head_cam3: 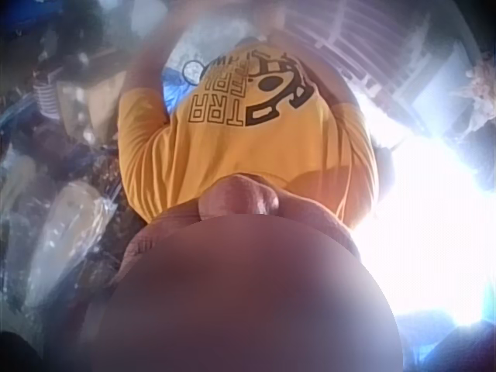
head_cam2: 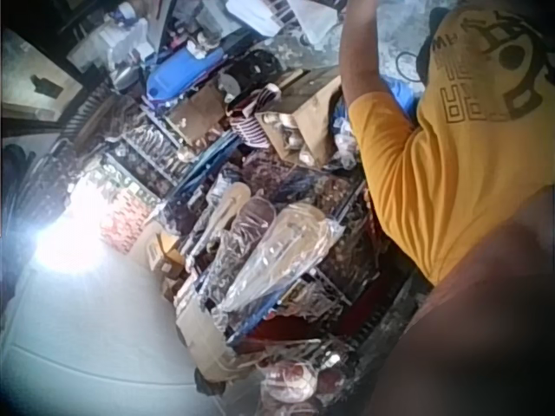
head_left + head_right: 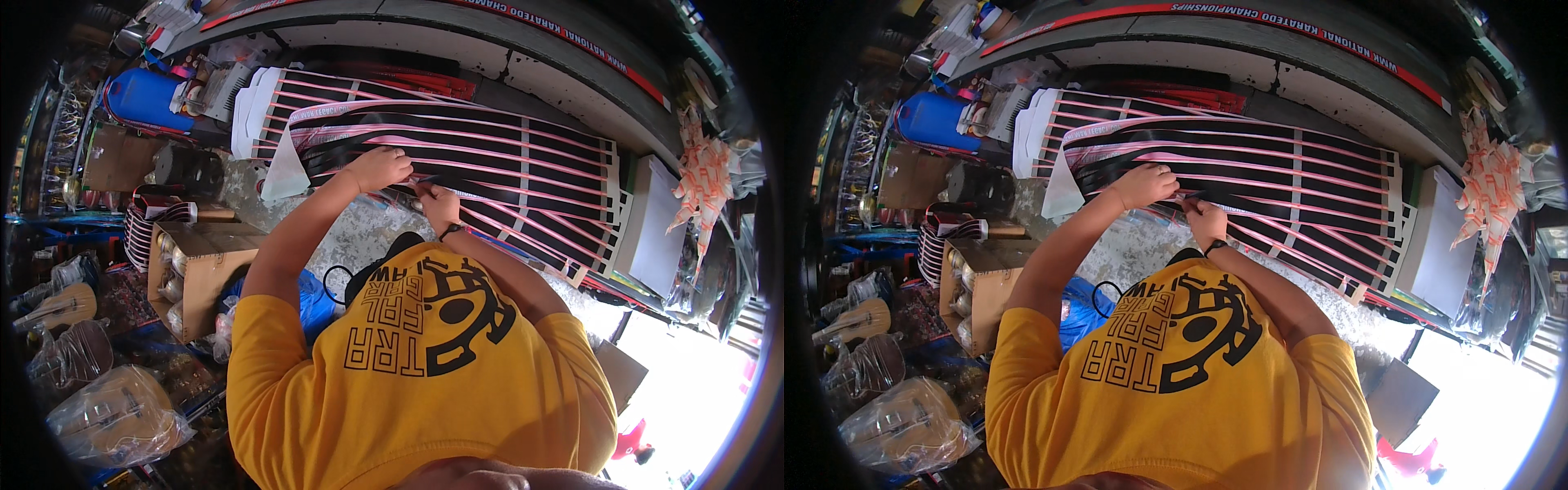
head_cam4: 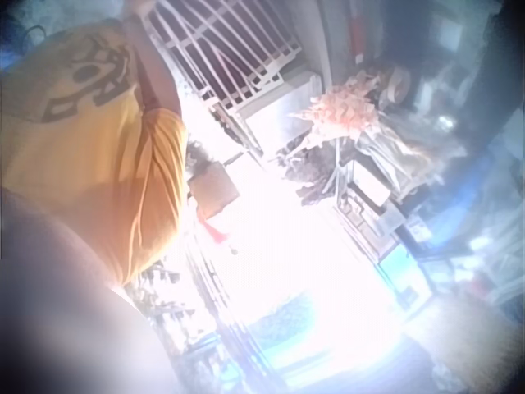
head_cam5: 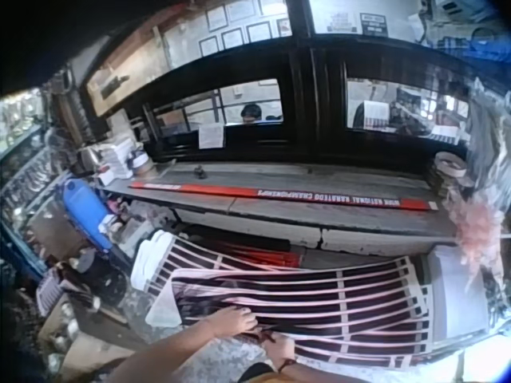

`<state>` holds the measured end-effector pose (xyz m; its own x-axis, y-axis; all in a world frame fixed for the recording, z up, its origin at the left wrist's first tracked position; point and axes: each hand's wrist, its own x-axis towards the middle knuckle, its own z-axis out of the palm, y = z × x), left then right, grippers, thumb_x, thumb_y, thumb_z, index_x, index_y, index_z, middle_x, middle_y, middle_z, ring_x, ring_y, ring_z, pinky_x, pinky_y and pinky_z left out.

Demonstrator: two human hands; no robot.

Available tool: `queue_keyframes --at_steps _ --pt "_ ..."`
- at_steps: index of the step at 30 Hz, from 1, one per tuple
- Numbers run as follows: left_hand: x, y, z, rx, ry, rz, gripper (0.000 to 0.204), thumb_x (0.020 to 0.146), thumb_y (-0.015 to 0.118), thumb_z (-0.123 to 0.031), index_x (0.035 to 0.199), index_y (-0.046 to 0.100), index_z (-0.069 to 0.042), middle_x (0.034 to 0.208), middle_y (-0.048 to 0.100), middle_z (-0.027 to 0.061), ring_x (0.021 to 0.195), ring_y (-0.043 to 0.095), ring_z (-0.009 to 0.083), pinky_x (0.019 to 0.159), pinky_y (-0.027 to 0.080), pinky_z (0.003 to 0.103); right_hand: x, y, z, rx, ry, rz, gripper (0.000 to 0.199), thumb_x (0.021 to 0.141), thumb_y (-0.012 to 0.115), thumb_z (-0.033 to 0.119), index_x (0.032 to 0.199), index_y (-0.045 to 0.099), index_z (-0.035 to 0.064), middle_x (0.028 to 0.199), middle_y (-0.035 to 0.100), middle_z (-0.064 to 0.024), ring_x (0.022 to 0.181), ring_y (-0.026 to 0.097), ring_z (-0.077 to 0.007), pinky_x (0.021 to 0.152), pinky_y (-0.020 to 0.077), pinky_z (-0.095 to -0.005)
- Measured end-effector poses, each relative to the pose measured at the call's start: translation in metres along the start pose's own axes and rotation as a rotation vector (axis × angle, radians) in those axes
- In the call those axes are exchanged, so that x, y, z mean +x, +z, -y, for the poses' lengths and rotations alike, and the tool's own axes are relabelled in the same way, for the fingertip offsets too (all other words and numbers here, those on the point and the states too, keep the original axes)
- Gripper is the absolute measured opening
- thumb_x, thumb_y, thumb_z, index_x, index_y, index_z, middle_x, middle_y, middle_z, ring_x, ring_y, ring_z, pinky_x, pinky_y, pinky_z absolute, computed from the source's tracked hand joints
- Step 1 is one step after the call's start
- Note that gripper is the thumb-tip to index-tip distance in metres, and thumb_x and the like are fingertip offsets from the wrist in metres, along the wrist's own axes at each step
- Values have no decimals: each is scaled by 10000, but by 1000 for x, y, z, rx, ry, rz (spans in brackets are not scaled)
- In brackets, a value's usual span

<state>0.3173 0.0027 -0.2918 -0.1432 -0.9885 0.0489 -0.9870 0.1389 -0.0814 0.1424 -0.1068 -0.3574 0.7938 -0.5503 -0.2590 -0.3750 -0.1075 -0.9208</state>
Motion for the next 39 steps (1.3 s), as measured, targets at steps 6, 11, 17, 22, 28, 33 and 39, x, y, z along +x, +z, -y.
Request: queue_keyframes --at_steps 6,11,17,22,28,33,39 --pt "3 1 3 146 42 -57 91 817 583 -211 873 613 -146 865 576 14 956 598 198 933 446 370 5 6 -12 54 -68 -23 220 909 674 260 994 745 70 529 552 -6 449 468 -64 445 372 -258" --pt "7 -5 5 157 27 -30 78 820 571 -198 866 616 -153 857 572 14 948 599 192 944 426 372 6 4 -11 25 -14 22 256 880 672 304 998 743 88 704 638 -111 621 605 -206 581 457 -311" --pt "11 -5 3 211 -25 -61 70 816 564 -174 859 609 -142 867 582 15 944 607 188 935 428 382 4 3 -5 14 -22 -7 284 859 679 329 1003 744 92 771 680 -165 698 677 -277 638 498 -339" --pt "12 -4 -1 194 -95 -53 82 810 565 -171 867 609 -131 877 592 21 941 616 196 924 429 385 2 0 -3 0 19 8 279 856 686 319 993 745 83 753 679 -162 659 664 -259 624 496 -328" --pt "19 -11 11 258 -358 7 125 810 554 -177 893 628 -118 884 607 45 912 616 238 906 437 404 -3 3 -4 40 -94 -64 279 861 692 300 997 736 60 692 675 -130 557 620 -202 573 485 -311" --pt "17 -19 30 -126 -476 51 281 833 654 -215 1087 653 -93 1073 642 110 1053 607 315 923 472 436 -7 -4 0 228 146 71 247 876 697 259 979 733 38 633 673 -67 504 588 -111 478 445 -288" --pt "18 13 9 -484 -714 -81 565 773 731 -176 1310 559 -153 1382 483 176 1256 477 405 1035 432 451 -13 -17 7 233 74 233 254 900 640 208 1108 708 79 698 695 -42 560 623 -88 465 460 -257"
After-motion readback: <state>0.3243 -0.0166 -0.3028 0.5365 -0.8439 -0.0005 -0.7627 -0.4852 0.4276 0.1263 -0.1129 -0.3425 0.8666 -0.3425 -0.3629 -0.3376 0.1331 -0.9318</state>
